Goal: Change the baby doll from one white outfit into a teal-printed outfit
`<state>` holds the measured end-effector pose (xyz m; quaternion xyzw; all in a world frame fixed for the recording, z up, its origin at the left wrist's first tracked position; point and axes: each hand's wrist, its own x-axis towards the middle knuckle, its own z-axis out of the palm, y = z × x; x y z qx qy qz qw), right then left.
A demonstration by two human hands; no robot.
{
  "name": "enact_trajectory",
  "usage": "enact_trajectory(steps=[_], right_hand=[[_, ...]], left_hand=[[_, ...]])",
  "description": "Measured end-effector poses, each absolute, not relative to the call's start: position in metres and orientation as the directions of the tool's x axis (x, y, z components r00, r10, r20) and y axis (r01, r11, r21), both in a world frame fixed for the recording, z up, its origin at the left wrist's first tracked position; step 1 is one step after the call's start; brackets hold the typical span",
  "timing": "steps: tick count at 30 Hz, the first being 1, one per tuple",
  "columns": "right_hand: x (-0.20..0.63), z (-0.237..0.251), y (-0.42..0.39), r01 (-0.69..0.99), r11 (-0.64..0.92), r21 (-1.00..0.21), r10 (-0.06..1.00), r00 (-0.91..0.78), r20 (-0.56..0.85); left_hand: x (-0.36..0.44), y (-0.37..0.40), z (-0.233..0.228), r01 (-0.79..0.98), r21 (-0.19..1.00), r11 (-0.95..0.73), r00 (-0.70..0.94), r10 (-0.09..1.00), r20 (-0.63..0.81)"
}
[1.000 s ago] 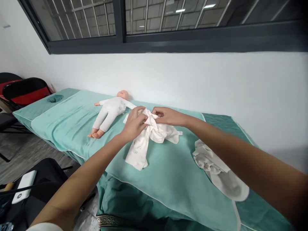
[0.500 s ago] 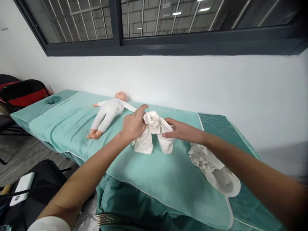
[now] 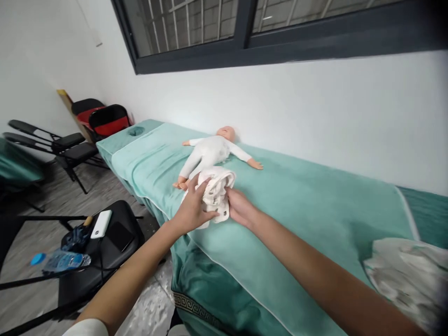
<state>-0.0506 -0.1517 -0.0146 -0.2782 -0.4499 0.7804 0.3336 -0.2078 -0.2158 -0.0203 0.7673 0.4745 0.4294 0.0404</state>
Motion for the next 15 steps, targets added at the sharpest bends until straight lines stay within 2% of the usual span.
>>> enact_trajectory(steps=[2,3,5,7,10,13,15], right_hand=[[-0.074,-0.012,-0.162,-0.222,-0.343,-0.913,0.694,-0.715,-0.087],[-0.082,-0.01,-0.169,-0.179,-0.292,-0.94,0.622,-0.782,-0.044],[-0.087,-0.008,-0.18,-0.079,-0.102,-0.992,0.462,-0.887,0.023],[-0.078,-0.013,-0.185,0.012,0.09,-0.996,0.389,-0.921,0.024],[-0.042,-0.037,-0.183,0.127,0.21,-0.969,0.472,-0.881,-0.013],[0.015,-0.069,-0.178,0.238,0.23,-0.944,0.646,-0.763,-0.035],[0.058,-0.085,-0.177,0.294,0.207,-0.933,0.769,-0.639,-0.03]], left_hand=[[-0.236,-0.233,-0.033,0.727,0.484,-0.488,0.05,0.74,0.671],[-0.251,-0.241,-0.039,0.742,0.497,-0.45,-0.024,0.722,0.691],[-0.283,-0.258,-0.051,0.771,0.52,-0.368,-0.146,0.692,0.707],[-0.321,-0.274,-0.065,0.792,0.542,-0.281,-0.244,0.668,0.703],[-0.386,-0.296,-0.092,0.808,0.588,0.016,-0.474,0.611,0.634],[-0.447,-0.319,-0.123,0.657,0.663,0.359,-0.737,0.488,0.467],[-0.474,-0.335,-0.146,0.534,0.671,0.514,-0.843,0.384,0.377]])
